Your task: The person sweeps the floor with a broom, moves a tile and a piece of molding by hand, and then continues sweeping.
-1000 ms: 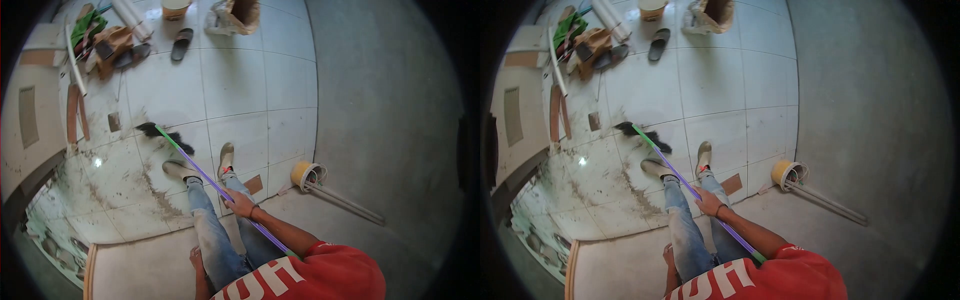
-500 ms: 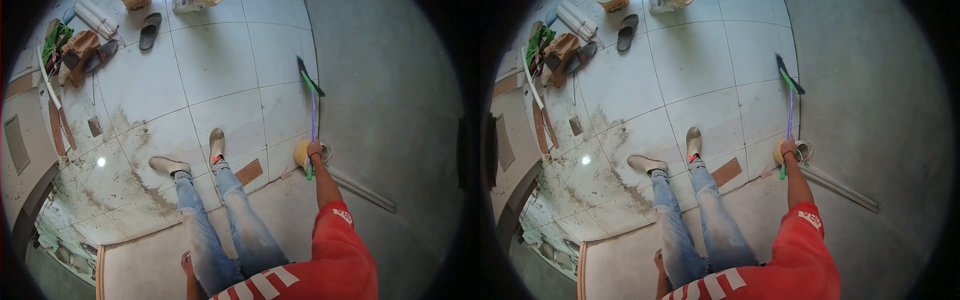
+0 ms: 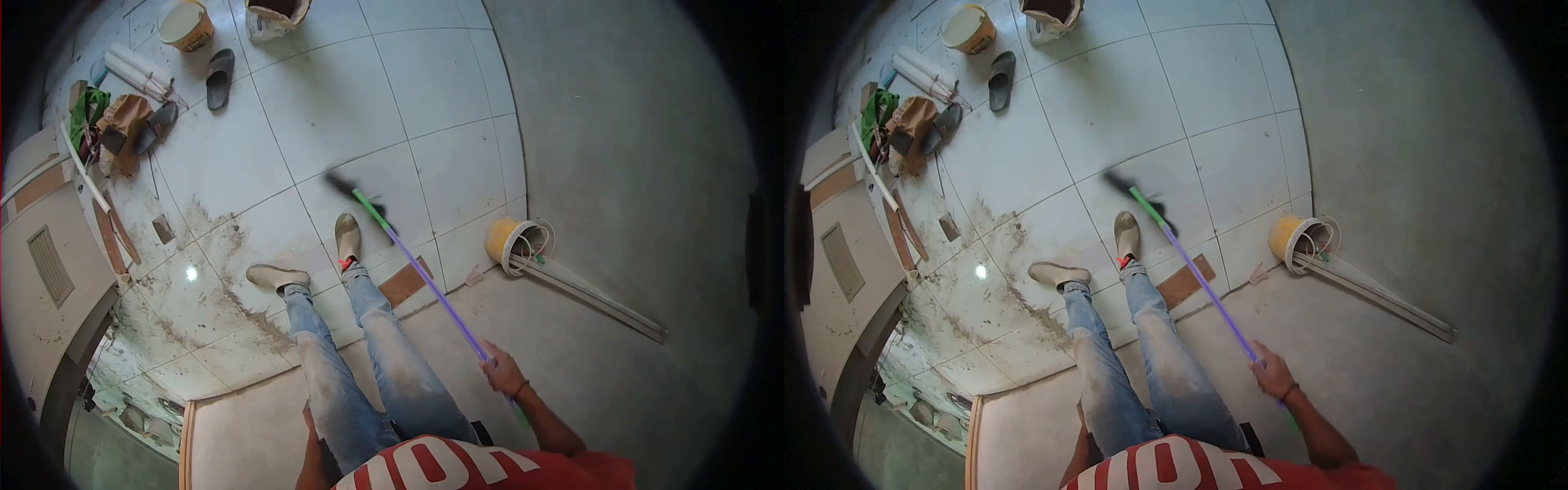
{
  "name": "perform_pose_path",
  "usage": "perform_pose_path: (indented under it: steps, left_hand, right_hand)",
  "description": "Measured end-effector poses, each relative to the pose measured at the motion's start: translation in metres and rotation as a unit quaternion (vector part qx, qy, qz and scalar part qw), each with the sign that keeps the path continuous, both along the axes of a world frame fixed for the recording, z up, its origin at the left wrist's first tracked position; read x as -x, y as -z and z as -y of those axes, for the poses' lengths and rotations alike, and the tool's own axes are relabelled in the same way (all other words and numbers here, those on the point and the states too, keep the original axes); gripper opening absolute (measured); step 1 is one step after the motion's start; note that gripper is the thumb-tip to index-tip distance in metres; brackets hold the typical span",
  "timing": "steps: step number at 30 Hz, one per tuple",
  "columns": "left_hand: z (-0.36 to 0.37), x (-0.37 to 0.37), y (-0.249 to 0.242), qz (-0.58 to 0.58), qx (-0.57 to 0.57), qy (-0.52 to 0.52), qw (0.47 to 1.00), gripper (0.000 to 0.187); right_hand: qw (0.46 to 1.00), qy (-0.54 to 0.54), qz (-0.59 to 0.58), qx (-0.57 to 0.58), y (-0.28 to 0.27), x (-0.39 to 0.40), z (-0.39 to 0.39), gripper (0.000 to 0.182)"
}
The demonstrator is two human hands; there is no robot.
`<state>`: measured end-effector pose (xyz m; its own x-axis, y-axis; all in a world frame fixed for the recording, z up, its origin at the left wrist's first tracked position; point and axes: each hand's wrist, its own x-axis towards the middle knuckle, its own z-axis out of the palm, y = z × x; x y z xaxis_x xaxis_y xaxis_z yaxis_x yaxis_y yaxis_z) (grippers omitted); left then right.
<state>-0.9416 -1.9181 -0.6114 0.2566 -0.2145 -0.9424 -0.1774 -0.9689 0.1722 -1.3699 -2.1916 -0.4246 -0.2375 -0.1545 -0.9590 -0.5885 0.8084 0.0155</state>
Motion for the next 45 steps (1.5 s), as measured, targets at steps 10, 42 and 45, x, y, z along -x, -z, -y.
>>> perform_pose_path:
  steps: [10, 42, 45]
  left_hand:
    - [0.004, -0.002, -0.012, 0.082, -0.017, -0.069, 0.994, 0.027]
    - [-0.036, -0.039, 0.012, 0.046, 0.043, -0.695, 0.717, 0.034]
    - [-0.009, -0.020, 0.039, 0.153, 0.034, -0.623, 0.767, 0.035]
  right_hand:
    - [0.923, -0.177, -0.096, 0.328, 0.140, 0.030, 0.052, 0.060]
    - [0.703, -0.660, 0.197, 0.180, 0.112, -0.520, -0.030, 0.070]
    - [0.623, -0.685, 0.317, 0.204, 0.105, -0.518, 0.015, 0.066]
